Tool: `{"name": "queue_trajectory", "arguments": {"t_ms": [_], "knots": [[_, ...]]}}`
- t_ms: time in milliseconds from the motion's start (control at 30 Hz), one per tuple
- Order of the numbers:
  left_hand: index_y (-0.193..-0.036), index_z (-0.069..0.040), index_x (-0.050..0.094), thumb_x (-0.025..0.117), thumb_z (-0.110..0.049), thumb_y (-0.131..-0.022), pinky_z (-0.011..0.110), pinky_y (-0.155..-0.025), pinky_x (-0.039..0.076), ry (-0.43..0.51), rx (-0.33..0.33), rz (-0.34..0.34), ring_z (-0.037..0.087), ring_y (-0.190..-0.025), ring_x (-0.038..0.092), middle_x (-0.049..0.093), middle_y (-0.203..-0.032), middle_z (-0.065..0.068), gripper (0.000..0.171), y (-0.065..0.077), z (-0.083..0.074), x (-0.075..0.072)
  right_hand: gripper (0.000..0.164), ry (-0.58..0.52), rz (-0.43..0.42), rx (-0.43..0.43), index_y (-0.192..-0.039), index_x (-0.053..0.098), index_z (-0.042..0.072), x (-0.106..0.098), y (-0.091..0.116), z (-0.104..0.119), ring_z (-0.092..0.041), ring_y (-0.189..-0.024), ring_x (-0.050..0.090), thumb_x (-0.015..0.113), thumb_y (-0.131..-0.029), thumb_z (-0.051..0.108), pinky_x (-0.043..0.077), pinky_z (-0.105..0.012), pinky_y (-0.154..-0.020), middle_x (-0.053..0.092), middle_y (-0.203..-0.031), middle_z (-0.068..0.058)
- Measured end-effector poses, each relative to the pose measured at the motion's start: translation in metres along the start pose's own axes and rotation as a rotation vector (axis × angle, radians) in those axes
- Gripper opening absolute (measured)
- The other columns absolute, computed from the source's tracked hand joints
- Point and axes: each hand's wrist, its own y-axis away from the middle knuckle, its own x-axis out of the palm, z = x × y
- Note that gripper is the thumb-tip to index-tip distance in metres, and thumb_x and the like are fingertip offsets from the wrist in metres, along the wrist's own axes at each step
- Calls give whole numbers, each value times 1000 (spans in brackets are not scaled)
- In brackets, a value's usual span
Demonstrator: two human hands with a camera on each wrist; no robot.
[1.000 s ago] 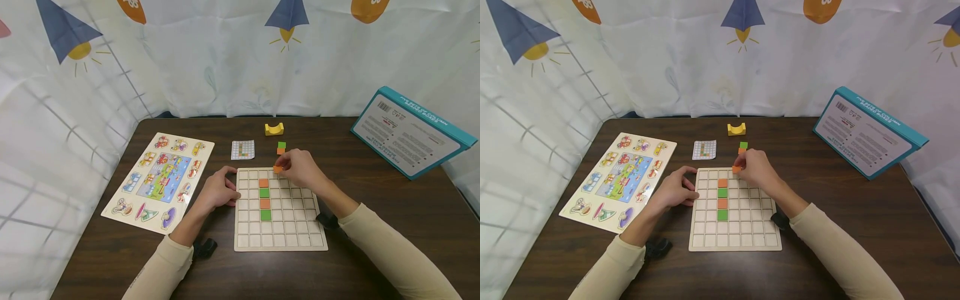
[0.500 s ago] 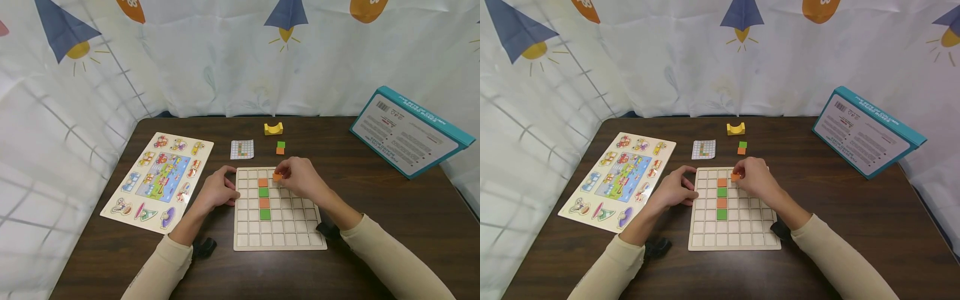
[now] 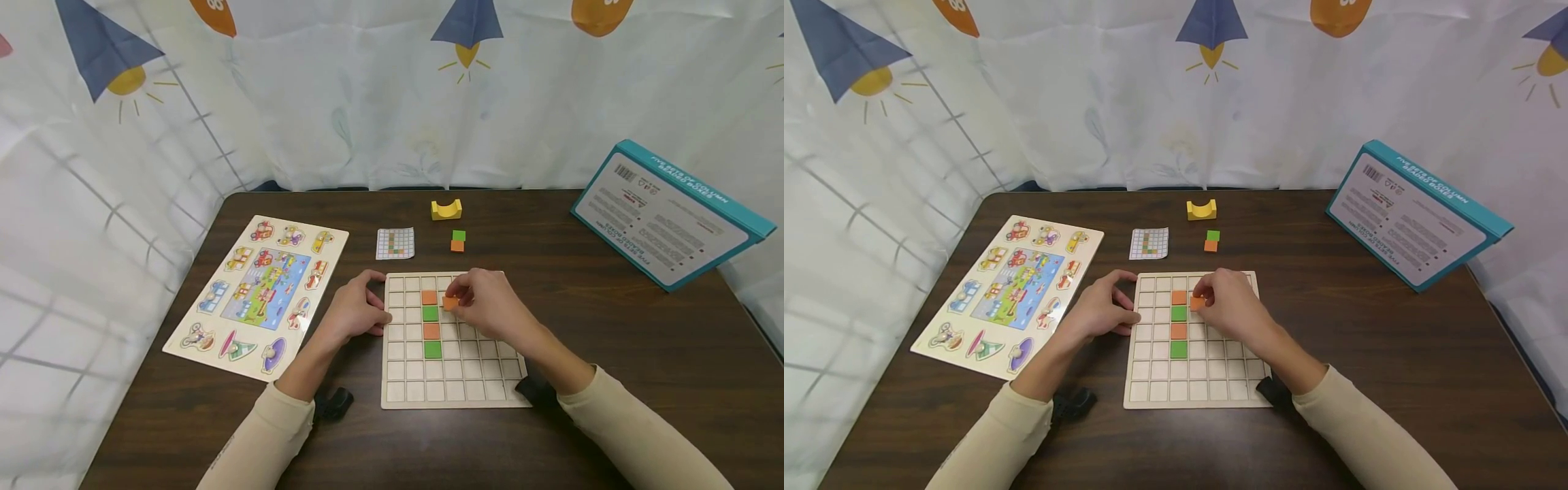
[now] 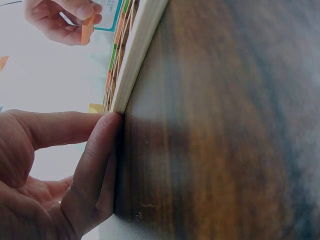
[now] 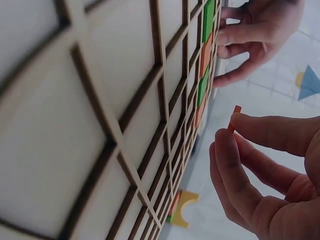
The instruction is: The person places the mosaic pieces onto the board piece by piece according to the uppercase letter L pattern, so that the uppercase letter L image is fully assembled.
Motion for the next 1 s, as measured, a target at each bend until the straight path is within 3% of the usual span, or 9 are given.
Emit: {"name": "queue_trajectory", "arguments": {"t_ms": [1000], "knots": [[-144, -12, 53, 82, 4, -79, 33, -54, 64, 21, -5, 6, 20, -56, 69, 68, -92, 15, 73, -1, 1, -1, 20, 21, 71, -1, -102, 78, 11, 19, 28, 13, -15, -80, 59, 84, -83, 6, 54, -29, -71, 67, -90, 2]]}}
